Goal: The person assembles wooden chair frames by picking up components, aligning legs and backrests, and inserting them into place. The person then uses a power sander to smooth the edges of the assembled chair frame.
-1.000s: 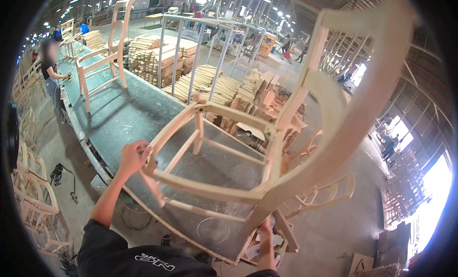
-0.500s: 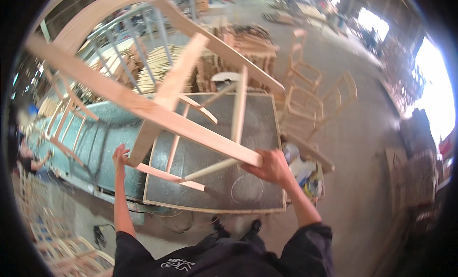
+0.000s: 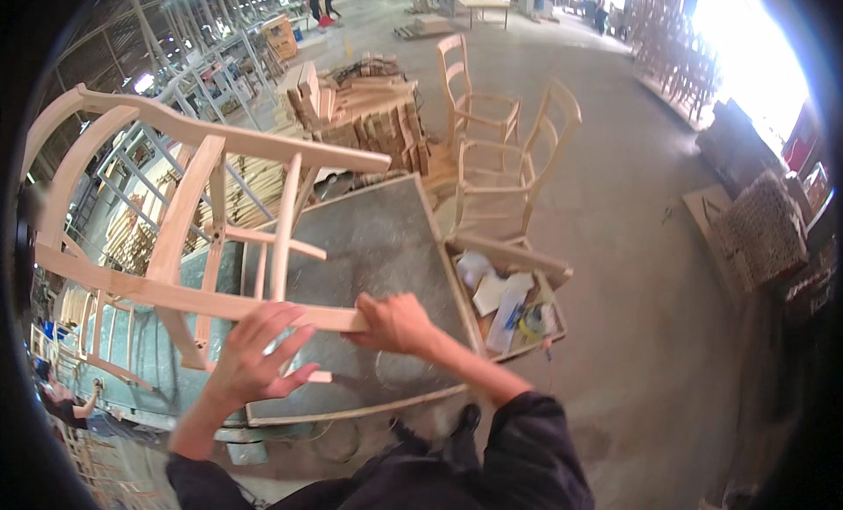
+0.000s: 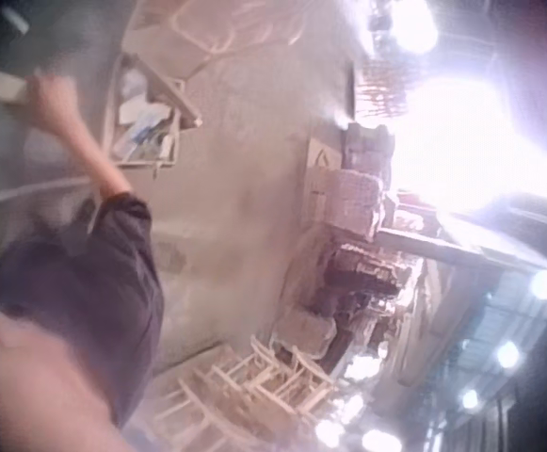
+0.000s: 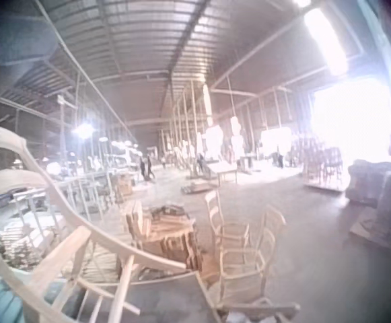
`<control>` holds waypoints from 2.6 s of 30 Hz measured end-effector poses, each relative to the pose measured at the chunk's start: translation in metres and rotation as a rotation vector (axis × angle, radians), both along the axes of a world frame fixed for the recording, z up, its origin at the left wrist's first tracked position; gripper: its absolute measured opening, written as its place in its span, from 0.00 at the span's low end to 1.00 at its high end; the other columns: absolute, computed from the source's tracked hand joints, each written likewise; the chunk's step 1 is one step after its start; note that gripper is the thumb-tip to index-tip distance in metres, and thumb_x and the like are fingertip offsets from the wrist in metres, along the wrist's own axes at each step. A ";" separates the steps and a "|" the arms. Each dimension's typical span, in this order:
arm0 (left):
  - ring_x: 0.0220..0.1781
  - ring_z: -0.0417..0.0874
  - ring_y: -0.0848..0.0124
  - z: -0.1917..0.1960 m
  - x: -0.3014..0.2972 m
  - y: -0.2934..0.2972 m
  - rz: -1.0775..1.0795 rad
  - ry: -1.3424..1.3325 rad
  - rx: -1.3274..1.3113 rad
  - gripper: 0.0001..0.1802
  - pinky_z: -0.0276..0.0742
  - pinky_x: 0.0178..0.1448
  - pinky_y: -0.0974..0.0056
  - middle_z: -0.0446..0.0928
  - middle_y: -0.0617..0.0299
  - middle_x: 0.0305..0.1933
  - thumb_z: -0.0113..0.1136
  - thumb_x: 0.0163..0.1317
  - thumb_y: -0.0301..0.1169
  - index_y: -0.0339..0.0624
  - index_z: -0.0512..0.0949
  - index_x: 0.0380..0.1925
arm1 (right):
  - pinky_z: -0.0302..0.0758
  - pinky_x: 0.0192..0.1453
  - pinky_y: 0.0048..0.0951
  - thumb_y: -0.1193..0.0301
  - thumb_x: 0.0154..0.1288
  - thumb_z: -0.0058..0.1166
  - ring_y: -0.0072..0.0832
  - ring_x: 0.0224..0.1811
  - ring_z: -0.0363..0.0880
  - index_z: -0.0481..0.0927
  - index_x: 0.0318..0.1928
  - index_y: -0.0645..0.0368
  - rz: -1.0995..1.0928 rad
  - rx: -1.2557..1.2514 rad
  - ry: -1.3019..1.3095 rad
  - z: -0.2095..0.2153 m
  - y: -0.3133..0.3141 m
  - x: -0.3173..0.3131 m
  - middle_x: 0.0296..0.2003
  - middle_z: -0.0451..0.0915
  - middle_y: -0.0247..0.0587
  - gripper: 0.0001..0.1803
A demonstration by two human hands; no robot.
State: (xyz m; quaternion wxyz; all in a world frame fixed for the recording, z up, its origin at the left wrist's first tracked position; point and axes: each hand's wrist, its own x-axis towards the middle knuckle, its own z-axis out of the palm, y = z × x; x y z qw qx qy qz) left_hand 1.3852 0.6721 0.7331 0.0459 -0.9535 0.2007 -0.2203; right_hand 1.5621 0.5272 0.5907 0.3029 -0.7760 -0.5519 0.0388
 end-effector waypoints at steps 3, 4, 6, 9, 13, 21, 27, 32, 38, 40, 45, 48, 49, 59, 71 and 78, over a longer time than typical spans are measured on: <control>0.39 0.84 0.53 -0.018 0.074 -0.033 0.160 0.383 0.111 0.20 0.81 0.43 0.51 0.80 0.47 0.39 0.66 0.53 0.40 0.40 0.75 0.41 | 0.78 0.29 0.42 0.48 0.52 0.66 0.44 0.25 0.82 0.76 0.39 0.55 0.037 0.225 0.082 -0.025 -0.019 0.014 0.25 0.82 0.43 0.26; 0.36 0.84 0.53 -0.031 0.094 -0.033 0.299 0.624 0.164 0.19 0.81 0.41 0.51 0.81 0.48 0.35 0.66 0.52 0.40 0.40 0.76 0.38 | 0.78 0.29 0.42 0.49 0.52 0.66 0.44 0.26 0.82 0.75 0.39 0.55 0.036 0.255 0.094 -0.027 -0.019 0.014 0.25 0.82 0.43 0.25; 0.32 0.85 0.53 -0.041 0.109 -0.039 0.417 0.898 0.238 0.18 0.80 0.39 0.51 0.81 0.49 0.28 0.67 0.50 0.41 0.39 0.77 0.32 | 0.78 0.30 0.41 0.52 0.53 0.66 0.45 0.27 0.82 0.74 0.42 0.54 0.096 0.278 0.124 -0.028 -0.014 0.016 0.27 0.82 0.43 0.24; 0.29 0.84 0.51 -0.041 0.111 -0.029 0.433 0.991 0.264 0.18 0.80 0.37 0.51 0.81 0.49 0.24 0.67 0.48 0.42 0.38 0.77 0.28 | 0.78 0.33 0.40 0.53 0.56 0.64 0.44 0.31 0.82 0.76 0.40 0.56 0.142 0.383 0.202 -0.037 -0.021 0.018 0.30 0.82 0.45 0.22; 0.29 0.84 0.50 -0.047 0.116 -0.030 0.510 1.022 0.225 0.19 0.79 0.37 0.51 0.80 0.47 0.25 0.67 0.47 0.43 0.38 0.77 0.29 | 0.76 0.46 0.45 0.48 0.61 0.56 0.46 0.45 0.80 0.80 0.47 0.58 -0.234 0.151 0.152 -0.140 -0.076 0.070 0.39 0.82 0.51 0.27; 0.28 0.82 0.51 -0.051 0.125 -0.043 0.561 0.945 0.163 0.19 0.78 0.35 0.50 0.79 0.52 0.23 0.65 0.46 0.44 0.40 0.77 0.29 | 0.75 0.50 0.50 0.54 0.50 0.69 0.52 0.54 0.73 0.68 0.59 0.56 -1.229 -0.517 0.093 -0.321 -0.227 0.178 0.49 0.72 0.58 0.39; 0.30 0.83 0.50 -0.065 0.122 -0.035 0.454 0.958 0.275 0.26 0.78 0.37 0.50 0.78 0.50 0.23 0.68 0.46 0.51 0.39 0.77 0.31 | 0.79 0.46 0.45 0.55 0.52 0.67 0.54 0.45 0.79 0.69 0.57 0.58 -1.155 -0.470 0.227 -0.354 -0.238 0.202 0.46 0.73 0.57 0.36; 0.28 0.83 0.52 -0.075 0.108 -0.036 0.537 0.883 0.348 0.21 0.78 0.34 0.51 0.79 0.53 0.22 0.66 0.41 0.49 0.43 0.78 0.26 | 0.73 0.52 0.50 0.57 0.58 0.62 0.54 0.49 0.77 0.69 0.57 0.59 -1.263 -0.134 0.420 -0.299 -0.251 0.199 0.47 0.75 0.59 0.31; 0.26 0.82 0.49 -0.046 0.120 -0.056 0.583 0.909 0.204 0.18 0.79 0.36 0.50 0.78 0.49 0.20 0.67 0.43 0.42 0.38 0.77 0.23 | 0.71 0.45 0.30 0.68 0.59 0.66 0.27 0.41 0.71 0.72 0.48 0.59 -0.708 0.591 0.599 -0.106 -0.213 0.082 0.40 0.72 0.38 0.20; 0.27 0.82 0.49 -0.046 0.121 -0.059 0.617 0.939 0.182 0.17 0.79 0.36 0.51 0.78 0.49 0.22 0.66 0.43 0.40 0.38 0.77 0.24 | 0.72 0.42 0.32 0.67 0.57 0.66 0.33 0.38 0.73 0.72 0.46 0.59 -0.429 0.608 0.543 -0.070 -0.175 0.048 0.38 0.71 0.43 0.21; 0.29 0.82 0.49 -0.043 0.132 -0.062 0.611 0.944 0.182 0.17 0.78 0.36 0.51 0.79 0.49 0.24 0.67 0.44 0.40 0.37 0.76 0.25 | 0.76 0.31 0.38 0.66 0.52 0.68 0.42 0.31 0.76 0.71 0.46 0.58 -0.223 0.543 0.650 -0.035 -0.129 -0.005 0.37 0.69 0.47 0.24; 0.29 0.82 0.49 -0.044 0.130 -0.059 0.613 0.961 0.181 0.17 0.78 0.38 0.51 0.79 0.49 0.24 0.67 0.44 0.39 0.37 0.76 0.25 | 0.74 0.34 0.37 0.69 0.51 0.68 0.42 0.31 0.74 0.71 0.45 0.60 -0.266 0.577 0.720 -0.036 -0.117 0.009 0.36 0.68 0.48 0.23; 0.29 0.82 0.49 -0.045 0.129 -0.060 0.626 0.971 0.181 0.17 0.78 0.38 0.51 0.79 0.49 0.24 0.67 0.44 0.39 0.37 0.76 0.25 | 0.74 0.34 0.37 0.69 0.51 0.68 0.42 0.30 0.74 0.72 0.44 0.60 -0.271 0.583 0.745 -0.037 -0.114 0.015 0.36 0.68 0.48 0.23; 0.31 0.83 0.52 -0.047 0.129 -0.058 0.652 0.996 0.206 0.17 0.78 0.37 0.51 0.79 0.54 0.26 0.70 0.41 0.38 0.41 0.75 0.27 | 0.77 0.31 0.39 0.66 0.52 0.67 0.44 0.30 0.77 0.73 0.47 0.58 -0.187 0.669 0.638 -0.038 -0.108 0.014 0.37 0.70 0.50 0.23; 0.31 0.83 0.50 -0.045 0.132 -0.058 0.608 1.007 0.192 0.18 0.78 0.38 0.51 0.79 0.50 0.26 0.69 0.45 0.39 0.39 0.75 0.29 | 0.78 0.30 0.38 0.65 0.51 0.67 0.44 0.29 0.79 0.75 0.46 0.59 -0.205 0.645 0.680 -0.037 -0.098 0.035 0.36 0.71 0.50 0.23; 0.32 0.83 0.51 -0.050 0.128 -0.059 0.637 0.980 0.197 0.21 0.78 0.38 0.50 0.79 0.52 0.26 0.73 0.39 0.38 0.41 0.75 0.30 | 0.75 0.32 0.39 0.63 0.53 0.65 0.45 0.28 0.77 0.75 0.43 0.57 -0.074 0.658 0.755 -0.036 -0.104 0.039 0.35 0.72 0.47 0.20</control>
